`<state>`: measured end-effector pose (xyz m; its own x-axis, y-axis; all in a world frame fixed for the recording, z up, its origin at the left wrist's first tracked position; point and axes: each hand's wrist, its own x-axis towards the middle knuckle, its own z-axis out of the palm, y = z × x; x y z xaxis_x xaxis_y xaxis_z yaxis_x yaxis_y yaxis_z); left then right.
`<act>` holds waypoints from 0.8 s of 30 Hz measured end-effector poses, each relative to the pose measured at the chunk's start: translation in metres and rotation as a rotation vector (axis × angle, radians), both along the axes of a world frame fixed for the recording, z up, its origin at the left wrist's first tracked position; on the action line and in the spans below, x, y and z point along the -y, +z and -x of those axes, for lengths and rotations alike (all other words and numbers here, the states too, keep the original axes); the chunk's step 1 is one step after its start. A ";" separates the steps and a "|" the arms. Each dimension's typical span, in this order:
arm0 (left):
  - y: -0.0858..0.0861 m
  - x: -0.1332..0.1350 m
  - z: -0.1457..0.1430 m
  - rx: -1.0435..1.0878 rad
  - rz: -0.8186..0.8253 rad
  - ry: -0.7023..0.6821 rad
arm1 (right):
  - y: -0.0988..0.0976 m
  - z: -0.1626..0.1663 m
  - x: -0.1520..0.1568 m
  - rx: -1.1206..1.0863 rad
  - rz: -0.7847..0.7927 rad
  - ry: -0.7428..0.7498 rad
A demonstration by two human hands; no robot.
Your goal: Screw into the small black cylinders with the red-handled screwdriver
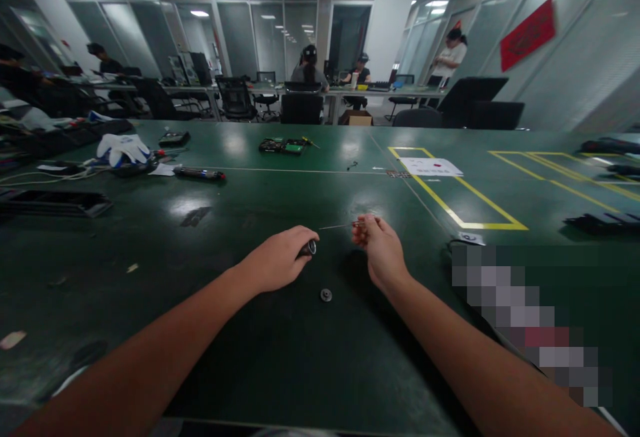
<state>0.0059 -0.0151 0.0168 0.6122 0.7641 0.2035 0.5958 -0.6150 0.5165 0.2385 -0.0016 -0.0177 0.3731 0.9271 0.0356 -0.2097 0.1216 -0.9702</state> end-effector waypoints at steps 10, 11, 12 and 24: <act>0.014 0.034 -0.018 -0.269 0.060 -0.200 | 0.002 0.003 0.002 -0.019 -0.001 0.017; 0.011 0.034 -0.020 -0.274 0.070 -0.201 | 0.002 0.003 0.002 -0.020 -0.003 0.020; 0.008 0.034 -0.021 -0.274 0.082 -0.200 | 0.002 0.003 0.003 -0.018 -0.006 0.026; 0.015 0.018 -0.006 -0.024 0.273 -0.008 | 0.001 0.001 0.002 0.002 -0.003 0.037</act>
